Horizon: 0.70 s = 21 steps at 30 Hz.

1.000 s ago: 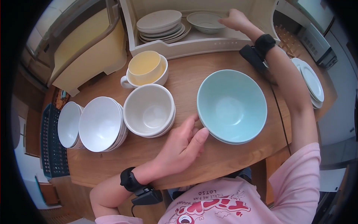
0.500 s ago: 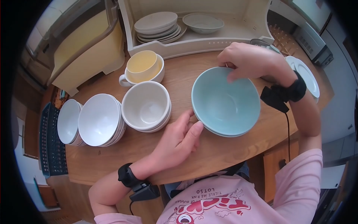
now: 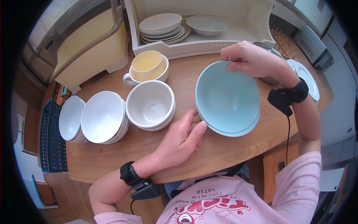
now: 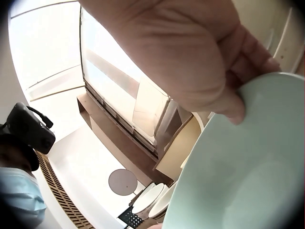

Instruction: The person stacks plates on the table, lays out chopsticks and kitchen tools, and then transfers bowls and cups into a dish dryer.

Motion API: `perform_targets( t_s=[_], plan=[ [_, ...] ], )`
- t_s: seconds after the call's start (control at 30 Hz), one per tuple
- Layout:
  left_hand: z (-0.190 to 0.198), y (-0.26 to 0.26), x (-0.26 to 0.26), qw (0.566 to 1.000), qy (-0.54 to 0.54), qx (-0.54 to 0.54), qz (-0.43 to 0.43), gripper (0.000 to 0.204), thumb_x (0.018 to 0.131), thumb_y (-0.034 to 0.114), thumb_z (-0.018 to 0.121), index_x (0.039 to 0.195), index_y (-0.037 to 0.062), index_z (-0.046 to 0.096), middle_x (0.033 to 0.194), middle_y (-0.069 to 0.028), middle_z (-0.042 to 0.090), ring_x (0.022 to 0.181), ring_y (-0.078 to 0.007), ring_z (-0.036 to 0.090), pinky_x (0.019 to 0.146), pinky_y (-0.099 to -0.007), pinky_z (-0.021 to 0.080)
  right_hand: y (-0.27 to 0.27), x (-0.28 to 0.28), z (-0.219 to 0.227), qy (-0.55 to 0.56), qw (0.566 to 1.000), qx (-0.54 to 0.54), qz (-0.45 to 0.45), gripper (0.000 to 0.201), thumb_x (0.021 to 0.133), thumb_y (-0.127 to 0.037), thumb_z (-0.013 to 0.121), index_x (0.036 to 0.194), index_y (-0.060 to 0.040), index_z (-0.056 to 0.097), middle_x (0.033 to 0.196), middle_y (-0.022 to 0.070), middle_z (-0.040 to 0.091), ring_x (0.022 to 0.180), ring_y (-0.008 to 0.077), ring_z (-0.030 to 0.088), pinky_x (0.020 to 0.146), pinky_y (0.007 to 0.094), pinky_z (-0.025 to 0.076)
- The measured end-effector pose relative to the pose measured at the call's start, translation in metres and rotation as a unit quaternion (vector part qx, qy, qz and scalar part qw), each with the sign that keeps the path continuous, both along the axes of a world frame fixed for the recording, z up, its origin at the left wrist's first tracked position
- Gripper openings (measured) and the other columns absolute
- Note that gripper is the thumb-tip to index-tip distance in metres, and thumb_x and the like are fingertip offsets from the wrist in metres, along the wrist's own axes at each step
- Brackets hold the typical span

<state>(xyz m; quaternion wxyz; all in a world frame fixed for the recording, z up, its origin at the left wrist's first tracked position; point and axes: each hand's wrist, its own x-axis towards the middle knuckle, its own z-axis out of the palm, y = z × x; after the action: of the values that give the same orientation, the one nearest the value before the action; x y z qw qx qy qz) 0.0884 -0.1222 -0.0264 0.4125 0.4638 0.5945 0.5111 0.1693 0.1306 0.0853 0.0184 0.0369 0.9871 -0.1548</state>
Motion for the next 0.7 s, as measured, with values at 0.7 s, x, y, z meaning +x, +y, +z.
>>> perform_targets(
  t_s=[0.7],
  plan=[
    [-0.001,0.002,0.001,1.0,-0.01,0.014,0.01,0.049,0.1,0.028,0.046,0.132,-0.0086,0.037,0.059,-0.0032,0.053,0.051,-0.0081,0.051,0.049,-0.0239,0.041,0.103,-0.08,0.004,0.24,0.873,-0.361,-0.226,0.023,0.088,-0.016,0.057,0.093,0.0063,0.056,0.088,0.0107,0.058,0.076,0.0187,0.065,0.074,0.0311,0.057]
  ],
)
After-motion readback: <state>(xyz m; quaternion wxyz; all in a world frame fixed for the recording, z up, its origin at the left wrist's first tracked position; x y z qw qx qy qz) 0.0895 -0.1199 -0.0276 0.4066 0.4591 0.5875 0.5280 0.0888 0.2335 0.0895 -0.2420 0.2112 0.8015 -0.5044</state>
